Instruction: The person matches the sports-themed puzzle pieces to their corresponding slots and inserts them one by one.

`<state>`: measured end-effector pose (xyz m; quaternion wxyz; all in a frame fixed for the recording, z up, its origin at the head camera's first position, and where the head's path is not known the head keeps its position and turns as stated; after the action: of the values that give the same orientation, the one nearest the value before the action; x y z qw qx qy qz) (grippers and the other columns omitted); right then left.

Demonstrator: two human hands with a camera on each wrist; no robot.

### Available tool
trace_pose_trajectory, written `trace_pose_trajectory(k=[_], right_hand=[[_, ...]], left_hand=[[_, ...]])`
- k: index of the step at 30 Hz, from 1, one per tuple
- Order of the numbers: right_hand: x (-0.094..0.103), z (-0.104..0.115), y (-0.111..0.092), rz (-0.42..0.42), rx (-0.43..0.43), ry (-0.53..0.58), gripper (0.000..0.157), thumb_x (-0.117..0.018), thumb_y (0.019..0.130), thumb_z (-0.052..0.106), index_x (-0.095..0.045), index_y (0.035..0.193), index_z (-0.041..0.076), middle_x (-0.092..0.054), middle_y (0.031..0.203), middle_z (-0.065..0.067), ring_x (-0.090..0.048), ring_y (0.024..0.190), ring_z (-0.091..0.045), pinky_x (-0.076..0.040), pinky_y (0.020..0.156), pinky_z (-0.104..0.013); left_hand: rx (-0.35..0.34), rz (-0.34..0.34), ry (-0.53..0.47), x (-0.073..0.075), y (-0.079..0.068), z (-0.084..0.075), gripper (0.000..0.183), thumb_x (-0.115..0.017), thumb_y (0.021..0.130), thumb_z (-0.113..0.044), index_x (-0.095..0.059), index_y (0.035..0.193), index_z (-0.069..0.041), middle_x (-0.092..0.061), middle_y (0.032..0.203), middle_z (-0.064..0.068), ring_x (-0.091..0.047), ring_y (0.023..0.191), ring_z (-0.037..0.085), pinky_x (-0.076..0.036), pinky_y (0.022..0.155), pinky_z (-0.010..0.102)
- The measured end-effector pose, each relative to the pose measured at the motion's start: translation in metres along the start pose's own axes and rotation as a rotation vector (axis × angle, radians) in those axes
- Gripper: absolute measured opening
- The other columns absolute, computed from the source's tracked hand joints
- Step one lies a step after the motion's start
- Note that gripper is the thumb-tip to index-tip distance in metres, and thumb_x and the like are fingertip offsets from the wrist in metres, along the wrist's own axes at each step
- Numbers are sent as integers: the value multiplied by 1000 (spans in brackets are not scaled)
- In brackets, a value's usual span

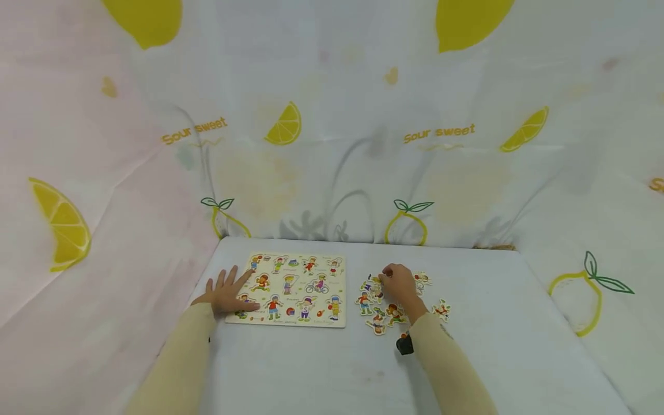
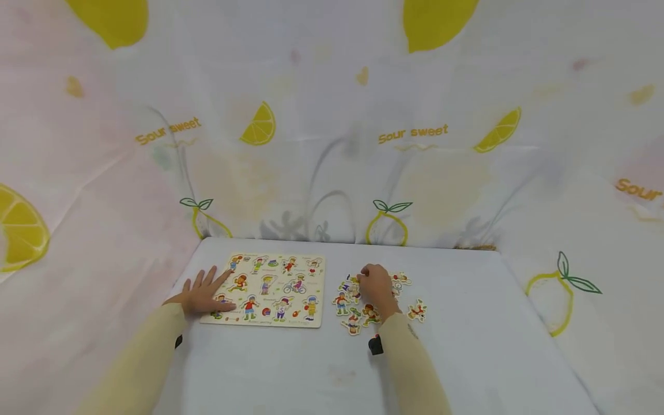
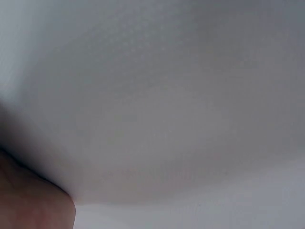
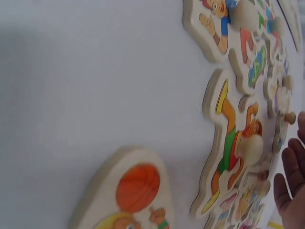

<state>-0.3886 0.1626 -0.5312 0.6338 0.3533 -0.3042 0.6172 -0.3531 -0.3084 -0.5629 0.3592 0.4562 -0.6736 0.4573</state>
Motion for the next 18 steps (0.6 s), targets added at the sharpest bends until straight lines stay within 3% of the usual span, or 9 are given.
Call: trace_pose_trajectory(k=[8, 12, 18], right_hand=[[-7, 8, -3, -12, -152, -79, 31, -72, 88, 32, -68, 75, 4, -64, 84, -12, -57, 71, -23, -48, 62, -38], [-12, 7, -5, -61, -200, -109, 39, -72, 89, 37, -69, 68, 3, -65, 83, -14, -60, 72, -28, -49, 67, -45], [-18, 12, -10, -113, -223, -146, 40, -68, 92, 36, -72, 76, 0, -65, 93, -19, -62, 88, -36, -49, 81, -52]], left_hand=[[2, -19, -13, -6, 3, 2, 126, -57, 67, -89, -7, 160, -21, 8, 164, 26, 12, 147, 54, 12, 108, 76], [16, -25, -7, 0, 0, -1, 132, -57, 64, -91, -2, 160, -19, 9, 165, 23, 13, 148, 51, 13, 111, 73], [23, -25, -41, 5, -6, -8, 135, -66, 66, -83, -1, 160, -10, 7, 163, 27, 11, 147, 53, 12, 110, 74]])
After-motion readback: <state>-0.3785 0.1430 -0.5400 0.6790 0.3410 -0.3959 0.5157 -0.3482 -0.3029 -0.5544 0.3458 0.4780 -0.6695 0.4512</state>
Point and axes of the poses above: each hand's wrist, its own y-axis towards the middle knuckle, its own x-axis out of the back of the hand, z = x × y, the point moved 5 cm from there along y, towards the middle knuckle
